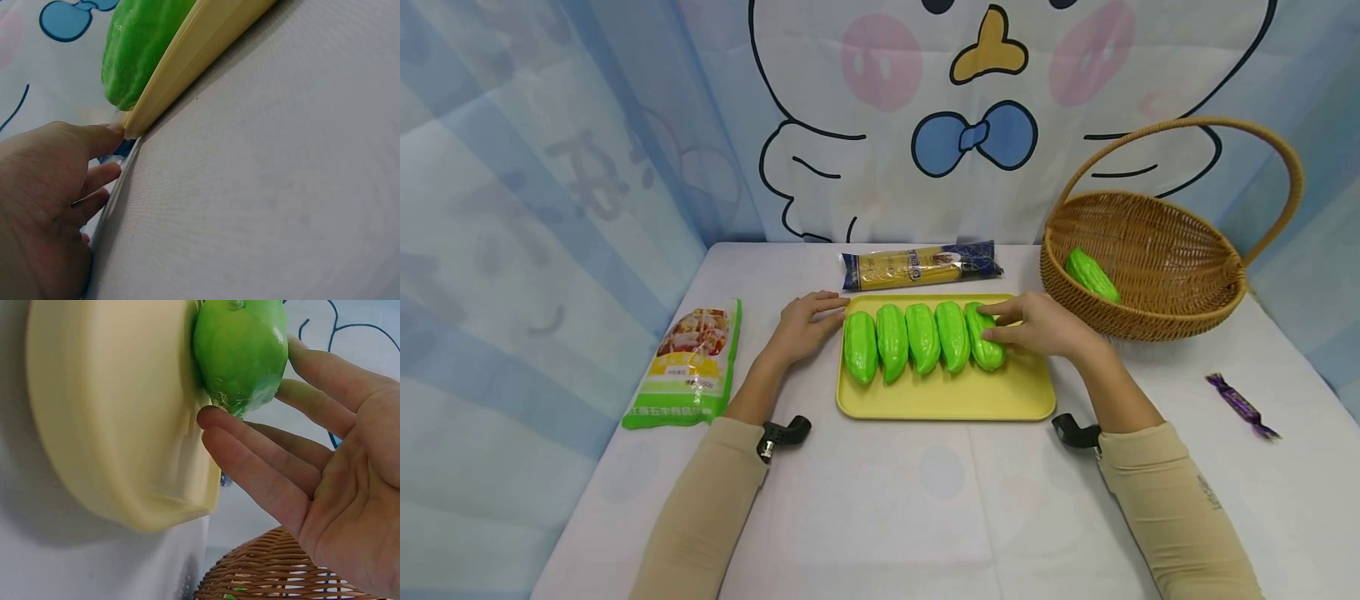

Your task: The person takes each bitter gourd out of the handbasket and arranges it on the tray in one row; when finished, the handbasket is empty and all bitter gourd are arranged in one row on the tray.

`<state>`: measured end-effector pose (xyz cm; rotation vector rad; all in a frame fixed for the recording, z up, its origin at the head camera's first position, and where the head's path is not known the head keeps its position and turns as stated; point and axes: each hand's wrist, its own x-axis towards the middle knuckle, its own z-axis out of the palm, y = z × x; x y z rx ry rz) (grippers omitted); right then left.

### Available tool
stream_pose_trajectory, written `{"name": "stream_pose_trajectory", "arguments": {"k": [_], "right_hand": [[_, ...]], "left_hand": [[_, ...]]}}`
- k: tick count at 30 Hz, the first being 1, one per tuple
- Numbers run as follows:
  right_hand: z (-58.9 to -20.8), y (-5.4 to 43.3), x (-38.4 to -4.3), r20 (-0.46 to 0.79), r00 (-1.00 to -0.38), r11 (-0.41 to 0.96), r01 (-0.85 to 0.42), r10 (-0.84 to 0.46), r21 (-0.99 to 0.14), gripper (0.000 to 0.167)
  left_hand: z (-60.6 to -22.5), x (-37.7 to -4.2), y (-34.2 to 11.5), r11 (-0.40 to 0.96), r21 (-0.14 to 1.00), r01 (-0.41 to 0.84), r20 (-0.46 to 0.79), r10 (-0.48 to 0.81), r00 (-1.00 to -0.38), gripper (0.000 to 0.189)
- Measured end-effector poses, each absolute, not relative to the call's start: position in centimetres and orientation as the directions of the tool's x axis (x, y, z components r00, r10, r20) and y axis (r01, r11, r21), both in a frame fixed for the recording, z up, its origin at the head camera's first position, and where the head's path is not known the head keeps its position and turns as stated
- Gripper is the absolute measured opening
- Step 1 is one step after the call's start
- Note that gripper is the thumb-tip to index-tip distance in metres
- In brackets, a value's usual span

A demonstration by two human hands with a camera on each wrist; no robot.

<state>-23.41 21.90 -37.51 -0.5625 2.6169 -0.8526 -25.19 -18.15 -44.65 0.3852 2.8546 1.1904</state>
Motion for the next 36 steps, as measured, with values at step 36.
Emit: {"name": "stream_pose_trajectory", "arguments": {"k": [36], "right_hand": [[-29.9, 28.2, -23.4, 0.309, -0.929, 0.727, -0.355, -0.204, -0.588, 0.046]], "left_hand": [[-44.9, -25.3, -18.3, 0.687, 0.693, 0.216, 0.068, 0.236, -0.969, 0.039]]}}
